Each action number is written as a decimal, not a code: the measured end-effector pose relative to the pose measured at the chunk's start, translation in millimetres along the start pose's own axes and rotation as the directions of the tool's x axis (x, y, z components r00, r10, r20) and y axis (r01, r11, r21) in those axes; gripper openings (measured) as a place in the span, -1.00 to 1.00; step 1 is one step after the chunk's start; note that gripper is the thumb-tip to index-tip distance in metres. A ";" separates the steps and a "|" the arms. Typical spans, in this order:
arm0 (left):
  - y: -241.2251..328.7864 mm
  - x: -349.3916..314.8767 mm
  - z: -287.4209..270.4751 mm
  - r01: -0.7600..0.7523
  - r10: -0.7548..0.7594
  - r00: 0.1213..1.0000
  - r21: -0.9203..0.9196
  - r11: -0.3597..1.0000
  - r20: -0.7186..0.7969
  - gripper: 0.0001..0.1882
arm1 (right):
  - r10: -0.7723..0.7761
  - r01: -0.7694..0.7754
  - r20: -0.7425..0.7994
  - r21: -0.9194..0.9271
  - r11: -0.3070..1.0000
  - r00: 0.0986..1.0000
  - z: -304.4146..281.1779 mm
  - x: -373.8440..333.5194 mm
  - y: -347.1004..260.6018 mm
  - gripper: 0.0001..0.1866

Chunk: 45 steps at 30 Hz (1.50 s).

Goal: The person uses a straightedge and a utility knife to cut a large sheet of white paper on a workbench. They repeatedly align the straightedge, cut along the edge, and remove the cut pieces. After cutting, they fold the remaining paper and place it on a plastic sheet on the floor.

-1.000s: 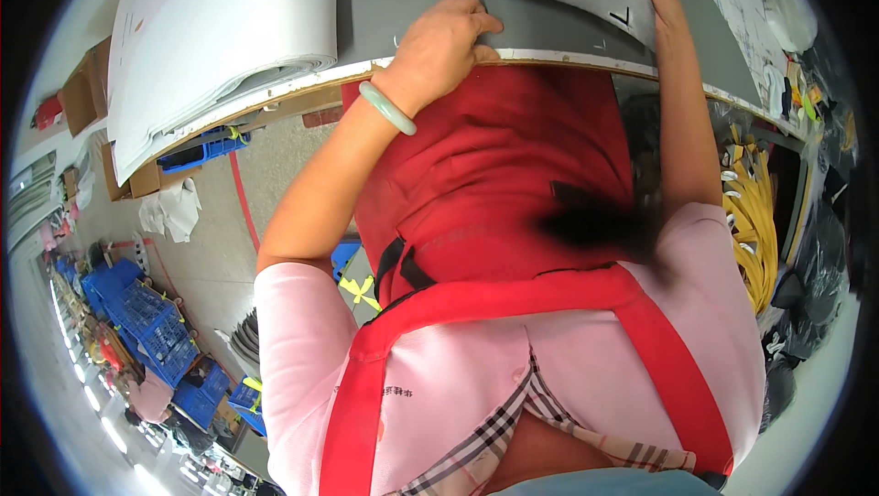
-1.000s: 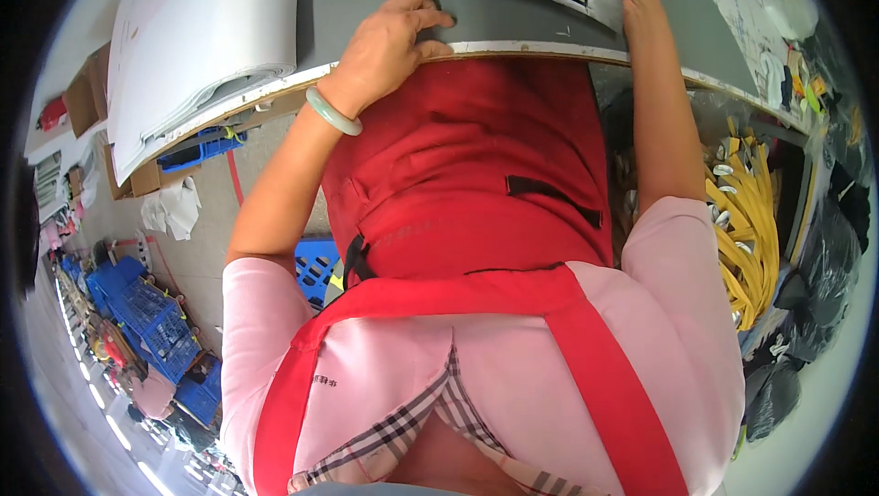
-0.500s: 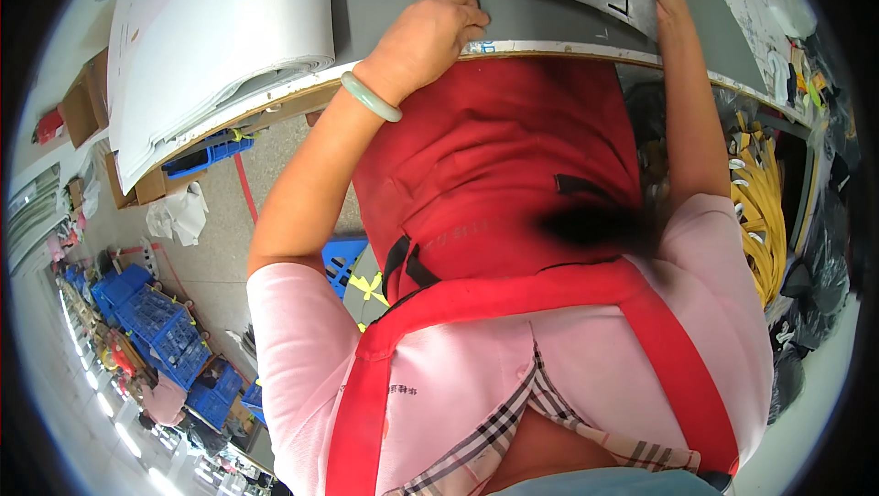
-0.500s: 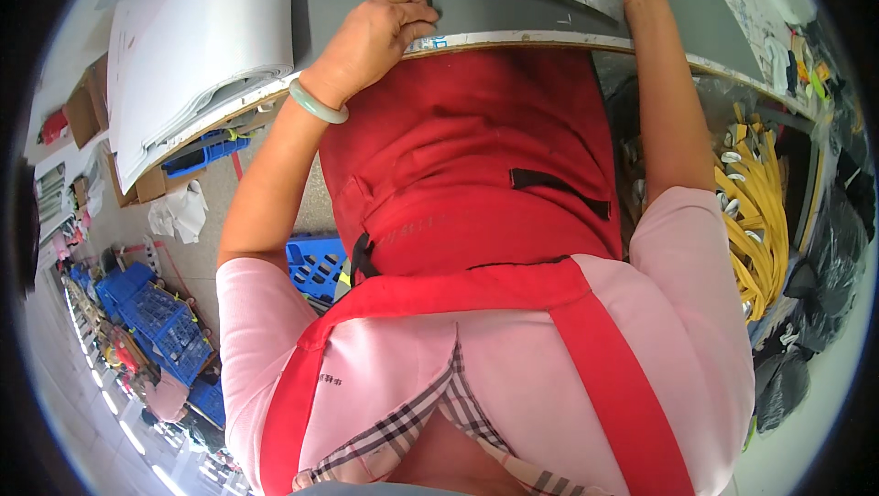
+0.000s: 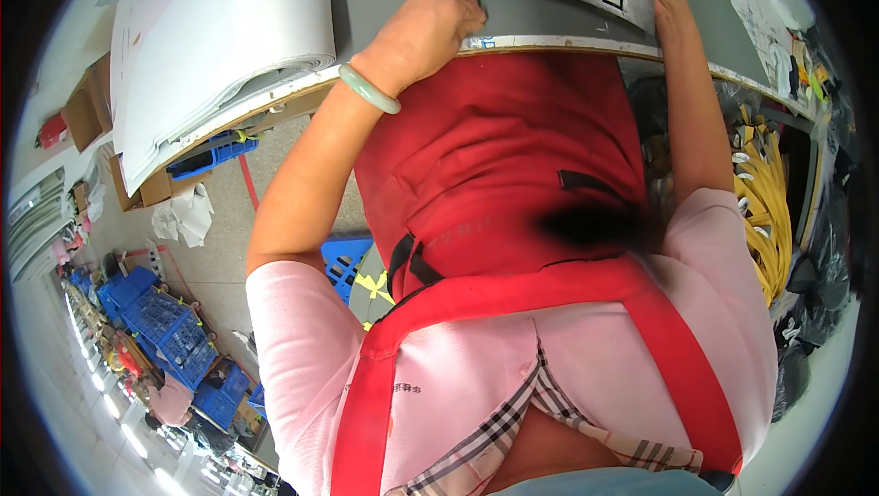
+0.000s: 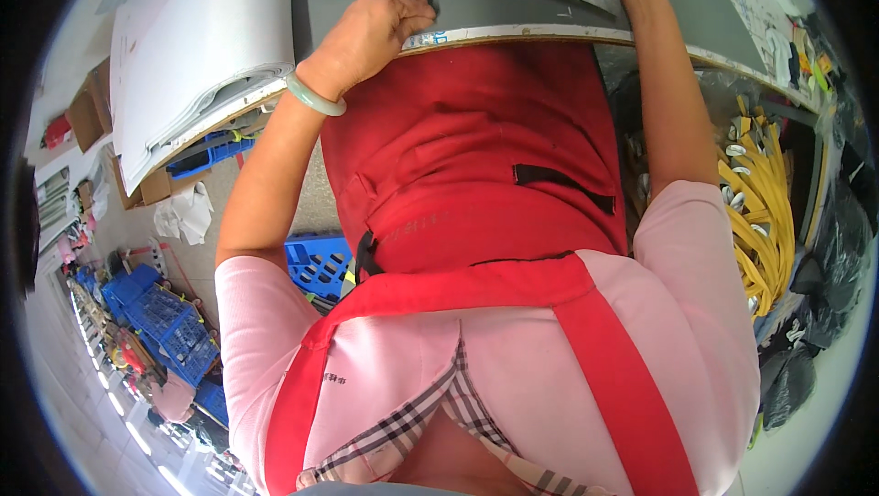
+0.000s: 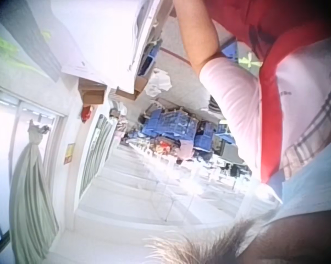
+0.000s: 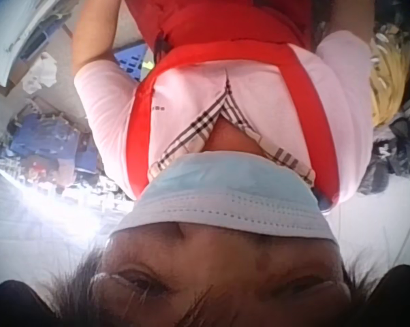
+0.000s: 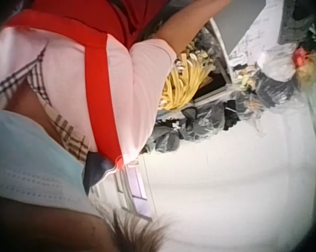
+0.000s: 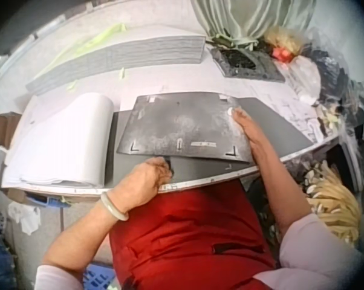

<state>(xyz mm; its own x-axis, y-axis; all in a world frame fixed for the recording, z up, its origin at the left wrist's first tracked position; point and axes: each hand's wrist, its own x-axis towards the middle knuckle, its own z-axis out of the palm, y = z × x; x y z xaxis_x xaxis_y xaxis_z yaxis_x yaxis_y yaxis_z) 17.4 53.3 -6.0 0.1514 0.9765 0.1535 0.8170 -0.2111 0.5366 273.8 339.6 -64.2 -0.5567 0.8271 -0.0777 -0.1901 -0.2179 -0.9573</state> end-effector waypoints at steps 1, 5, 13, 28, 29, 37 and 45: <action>6.6 0.2 -2.4 0.022 -0.022 1.000 0.006 1.000 0.001 -0.82 | 0.001 -0.001 -0.005 0.004 1.000 1.000 2.1 -1.8 -0.8 -0.79; 7.2 1.3 -0.6 0.012 -0.012 1.000 0.017 1.000 -0.004 -0.81 | 0.006 -0.005 -0.070 0.007 1.000 0.998 7.7 -5.4 -1.5 -0.81; 1.2 5.5 1.7 -0.011 0.011 1.000 -0.020 1.000 -0.001 -0.77 | -0.010 0.010 -0.009 0.007 1.000 1.000 0.3 -2.8 0.7 -0.83; 17.6 20.8 29.3 -0.067 0.071 0.994 0.045 0.997 -0.088 -0.81 | -0.012 0.012 0.006 0.002 1.000 1.000 13.4 -10.0 -4.3 -0.81; 18.1 20.9 28.5 -0.065 0.069 0.994 0.049 0.997 -0.085 -0.81 | -0.013 0.013 0.014 0.002 1.000 1.000 12.3 -9.6 -3.4 -0.82; 22.8 20.0 26.9 -0.065 0.071 0.993 0.061 0.996 -0.099 -0.80 | -0.011 0.011 -0.013 0.001 1.000 1.000 9.0 -5.5 -0.1 -0.84; 28.7 8.9 25.3 -0.062 0.072 0.996 0.159 0.985 -0.058 -0.70 | -0.018 0.018 -0.004 -0.020 1.000 1.000 12.3 -5.8 -0.1 -0.85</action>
<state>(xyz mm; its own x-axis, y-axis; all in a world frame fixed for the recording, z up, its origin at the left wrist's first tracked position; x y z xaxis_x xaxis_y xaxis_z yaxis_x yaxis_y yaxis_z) 56.3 57.0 -10.2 0.1772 0.9544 0.2401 0.8843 -0.2615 0.3868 267.1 328.5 -60.3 -0.5502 0.8327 -0.0616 -0.1842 -0.1930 -0.9638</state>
